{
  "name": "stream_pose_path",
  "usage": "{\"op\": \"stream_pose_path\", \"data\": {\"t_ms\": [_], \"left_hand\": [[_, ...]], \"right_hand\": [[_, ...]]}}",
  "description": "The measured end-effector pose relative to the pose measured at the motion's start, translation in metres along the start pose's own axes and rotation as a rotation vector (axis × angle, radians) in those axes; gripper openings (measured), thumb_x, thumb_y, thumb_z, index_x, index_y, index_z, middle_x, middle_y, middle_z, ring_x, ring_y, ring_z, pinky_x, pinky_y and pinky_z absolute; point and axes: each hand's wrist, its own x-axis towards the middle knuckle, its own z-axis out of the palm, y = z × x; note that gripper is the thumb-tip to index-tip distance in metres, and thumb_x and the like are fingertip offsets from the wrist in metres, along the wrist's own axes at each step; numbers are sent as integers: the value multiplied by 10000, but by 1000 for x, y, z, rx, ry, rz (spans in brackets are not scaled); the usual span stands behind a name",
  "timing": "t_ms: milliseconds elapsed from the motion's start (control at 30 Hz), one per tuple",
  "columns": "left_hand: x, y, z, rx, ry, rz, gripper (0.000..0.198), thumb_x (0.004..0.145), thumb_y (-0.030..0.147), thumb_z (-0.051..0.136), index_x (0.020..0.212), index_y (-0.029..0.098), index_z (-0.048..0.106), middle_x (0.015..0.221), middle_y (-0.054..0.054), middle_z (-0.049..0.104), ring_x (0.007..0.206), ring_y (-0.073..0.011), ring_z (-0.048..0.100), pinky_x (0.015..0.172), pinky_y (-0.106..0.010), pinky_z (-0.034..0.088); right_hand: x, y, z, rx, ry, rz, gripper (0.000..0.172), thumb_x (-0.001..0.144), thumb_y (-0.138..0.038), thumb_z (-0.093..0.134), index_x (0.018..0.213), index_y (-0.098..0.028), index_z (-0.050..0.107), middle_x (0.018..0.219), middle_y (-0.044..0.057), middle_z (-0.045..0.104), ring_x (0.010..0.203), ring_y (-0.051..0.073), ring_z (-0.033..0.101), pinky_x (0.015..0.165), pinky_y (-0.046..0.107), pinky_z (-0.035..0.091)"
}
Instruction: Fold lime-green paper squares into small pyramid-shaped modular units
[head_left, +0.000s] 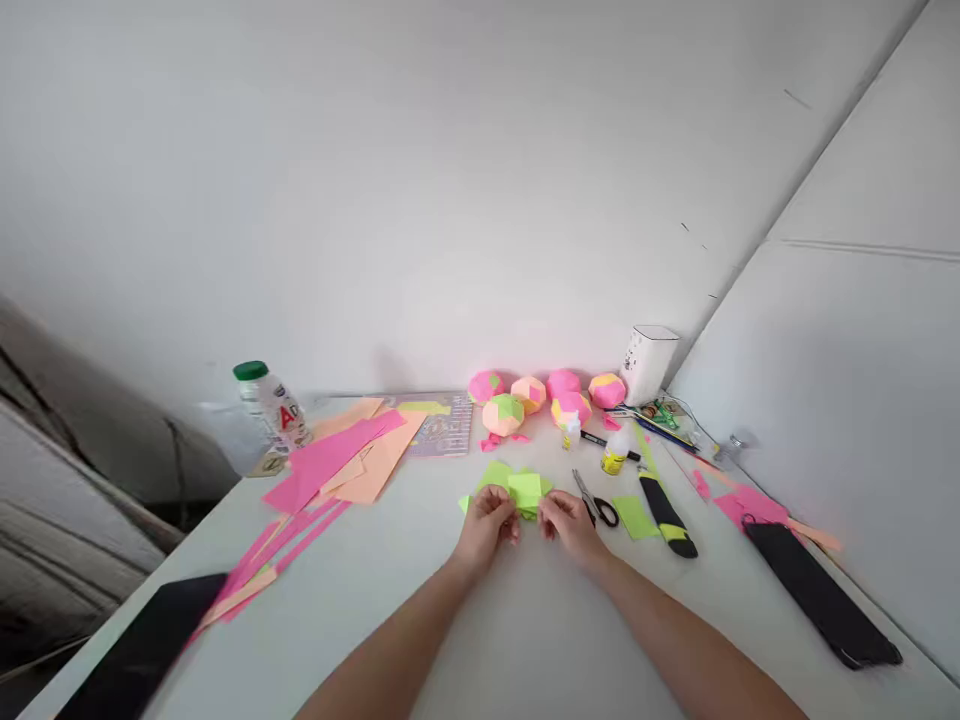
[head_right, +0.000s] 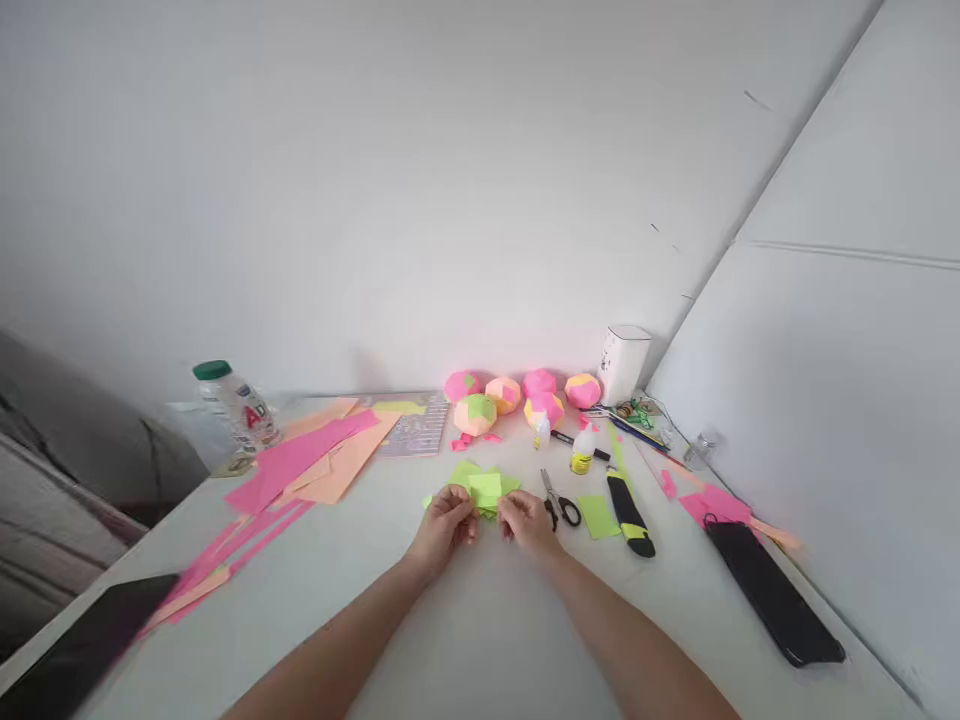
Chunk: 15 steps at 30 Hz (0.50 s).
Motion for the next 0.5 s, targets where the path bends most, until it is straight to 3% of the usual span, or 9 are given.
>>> {"op": "stream_pose_path", "data": {"t_ms": [133,200,267,400,500], "left_hand": [[1,3,0,-3,1,-46,294,679,288,667,908,167,527,545,54,557,364,-76,485,345,-194,373],[0,5,-1,-11,-15,-76,357,673,288,672,975,145,546,546,45,564,378,-80,489,362,-205,384],[-1,7,-1,-8,-45,-98,371,669,291,677,982,128,564,547,37,570,386,-82,490,379,-215,389],[-4,11,1,33,-94,-115,348,666,325,681,934,122,589,546,37,559,388,-88,493,392,-232,388],[-5,12,5,112,-133,-112,327,675,369,670,875,124,591,480,64,493,354,-78,444,369,-225,362]], "right_hand": [[-7,-3,1,-134,195,-261,72,773,-197,448,797,-196,517,798,27,530,617,137,513,517,258,418],[-8,-3,2,-213,209,-351,249,729,-146,457,958,-204,537,1049,81,486,767,165,536,568,271,446],[-7,-3,3,-263,176,-370,301,720,-134,464,998,-206,553,1189,107,411,852,184,529,598,279,464],[-2,-2,3,-222,117,-294,144,762,-222,518,884,-183,583,1197,114,417,883,197,531,592,267,476],[-1,0,1,-163,104,-204,147,800,-312,517,773,-171,551,977,80,522,726,153,522,535,235,430]]}}
